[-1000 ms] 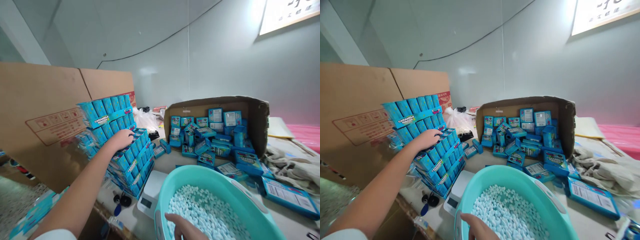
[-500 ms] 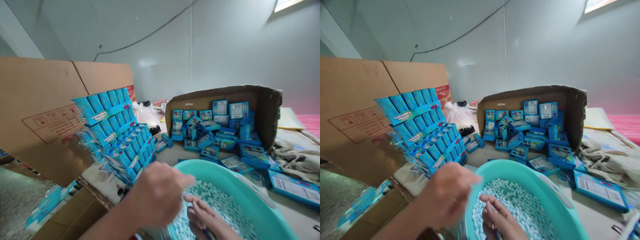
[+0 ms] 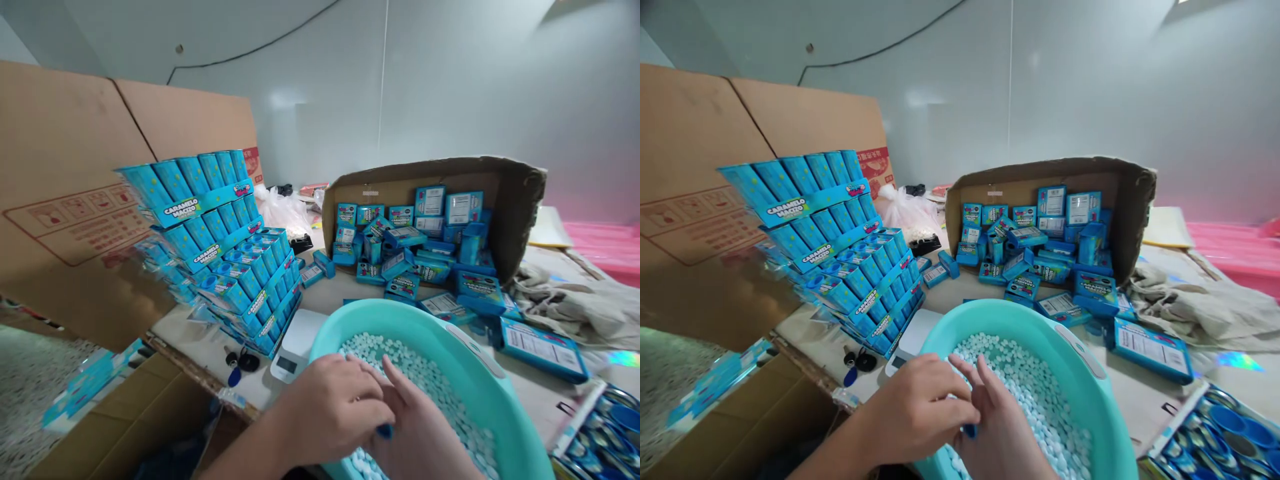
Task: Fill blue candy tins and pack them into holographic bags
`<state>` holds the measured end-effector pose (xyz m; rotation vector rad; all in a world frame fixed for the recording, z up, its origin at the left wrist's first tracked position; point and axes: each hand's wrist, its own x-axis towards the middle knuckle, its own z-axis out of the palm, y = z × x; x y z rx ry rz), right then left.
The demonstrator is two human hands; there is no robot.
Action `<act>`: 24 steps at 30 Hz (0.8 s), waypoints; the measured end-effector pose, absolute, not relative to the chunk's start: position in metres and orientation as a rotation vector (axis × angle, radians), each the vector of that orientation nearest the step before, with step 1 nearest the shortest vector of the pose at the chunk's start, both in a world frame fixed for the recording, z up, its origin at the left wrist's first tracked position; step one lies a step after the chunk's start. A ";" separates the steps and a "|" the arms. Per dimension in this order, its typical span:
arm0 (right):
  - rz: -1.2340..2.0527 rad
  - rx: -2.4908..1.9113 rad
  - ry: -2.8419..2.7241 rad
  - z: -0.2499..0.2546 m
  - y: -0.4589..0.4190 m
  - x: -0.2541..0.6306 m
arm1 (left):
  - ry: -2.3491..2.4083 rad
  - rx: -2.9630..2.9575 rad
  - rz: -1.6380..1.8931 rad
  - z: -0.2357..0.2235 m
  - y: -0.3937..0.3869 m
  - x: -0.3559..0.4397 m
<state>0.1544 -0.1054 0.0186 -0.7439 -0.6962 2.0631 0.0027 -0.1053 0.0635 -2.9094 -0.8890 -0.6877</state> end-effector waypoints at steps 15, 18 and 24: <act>2.158 -0.664 -0.479 0.020 -0.112 0.158 | -1.892 -1.955 -0.246 0.213 0.099 -0.116; 2.203 -0.659 -0.437 0.020 -0.112 0.158 | -1.910 -1.919 -0.178 0.201 0.106 -0.125; 2.330 -0.604 -0.431 0.010 -0.111 0.152 | -1.983 -1.889 -0.030 0.196 0.107 -0.142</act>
